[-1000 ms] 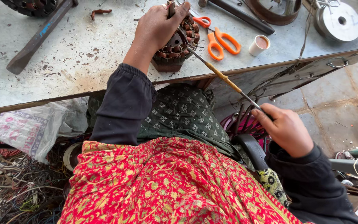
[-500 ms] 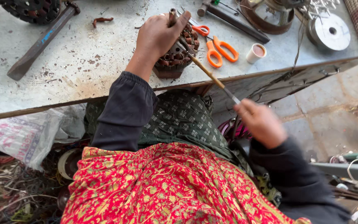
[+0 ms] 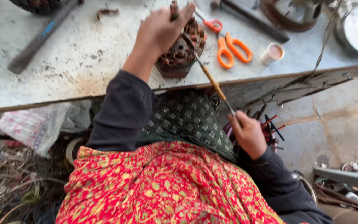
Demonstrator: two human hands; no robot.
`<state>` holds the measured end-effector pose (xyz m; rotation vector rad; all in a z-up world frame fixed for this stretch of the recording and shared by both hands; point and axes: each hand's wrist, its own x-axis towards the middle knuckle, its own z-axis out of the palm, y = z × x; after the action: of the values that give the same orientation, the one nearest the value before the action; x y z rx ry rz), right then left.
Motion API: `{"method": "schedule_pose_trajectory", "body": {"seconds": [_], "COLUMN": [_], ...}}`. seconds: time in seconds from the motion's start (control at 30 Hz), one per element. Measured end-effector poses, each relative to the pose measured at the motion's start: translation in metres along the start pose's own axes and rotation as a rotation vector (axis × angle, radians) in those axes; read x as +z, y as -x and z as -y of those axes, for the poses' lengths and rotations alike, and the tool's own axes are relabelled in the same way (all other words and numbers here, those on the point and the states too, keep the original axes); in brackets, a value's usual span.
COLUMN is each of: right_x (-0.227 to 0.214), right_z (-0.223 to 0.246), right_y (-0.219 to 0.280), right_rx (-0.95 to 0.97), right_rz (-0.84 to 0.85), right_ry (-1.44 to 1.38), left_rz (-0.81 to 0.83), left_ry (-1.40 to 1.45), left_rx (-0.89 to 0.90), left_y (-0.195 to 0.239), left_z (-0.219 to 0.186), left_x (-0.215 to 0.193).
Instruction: The person works on a motor stator, using orange-handled scissors to trim copper windings and a screwdriver to adjust or secure components. The person rotates the stator to access different sections and continues the repair process.
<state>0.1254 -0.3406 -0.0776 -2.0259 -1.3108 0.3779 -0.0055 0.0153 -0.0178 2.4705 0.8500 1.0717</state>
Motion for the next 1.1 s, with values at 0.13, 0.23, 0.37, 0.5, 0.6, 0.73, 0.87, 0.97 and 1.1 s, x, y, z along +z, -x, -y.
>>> {"method": "schedule_pose_trajectory", "body": {"seconds": [0.13,0.23,0.37,0.5,0.6,0.73,0.87,0.97,1.1], "right_x": [-0.001,0.009,0.032,0.033,0.009,-0.037,-0.033,-0.017,0.008], "right_z": [-0.014,-0.021,-0.024,-0.002,0.022,0.044,0.064,0.068,0.071], "right_y": [0.000,-0.002,-0.004,-0.004,-0.009,-0.018,-0.018,-0.033,-0.073], "right_rx": [0.000,0.033,0.279,0.286,0.426,0.195,0.181,-0.025,-0.066], "right_rz": [0.073,0.162,0.299,0.415,0.213,0.072,0.114,0.007,-0.117], "right_ry": [-0.102,-0.260,-0.654,-0.977,-1.176,-1.323,-0.974,-0.614,-0.767], "left_rz": [0.089,0.217,0.257,0.210,0.254,0.322,0.223,0.184,0.159], "left_ry": [0.214,0.156,0.135,0.190,0.232,0.231,0.211,0.135,0.058], "left_rx": [-0.075,-0.199,-0.189,-0.181,-0.105,-0.113,-0.160,-0.164,-0.168], "left_y": [0.006,0.006,0.005,0.003,0.009,0.016,0.014,0.013,0.009], "left_z": [0.008,0.009,0.012,0.003,-0.010,-0.027,-0.029,-0.025,-0.022], "left_x": [0.005,0.002,0.000,-0.008,-0.010,-0.010,-0.008,0.000,0.005]}}
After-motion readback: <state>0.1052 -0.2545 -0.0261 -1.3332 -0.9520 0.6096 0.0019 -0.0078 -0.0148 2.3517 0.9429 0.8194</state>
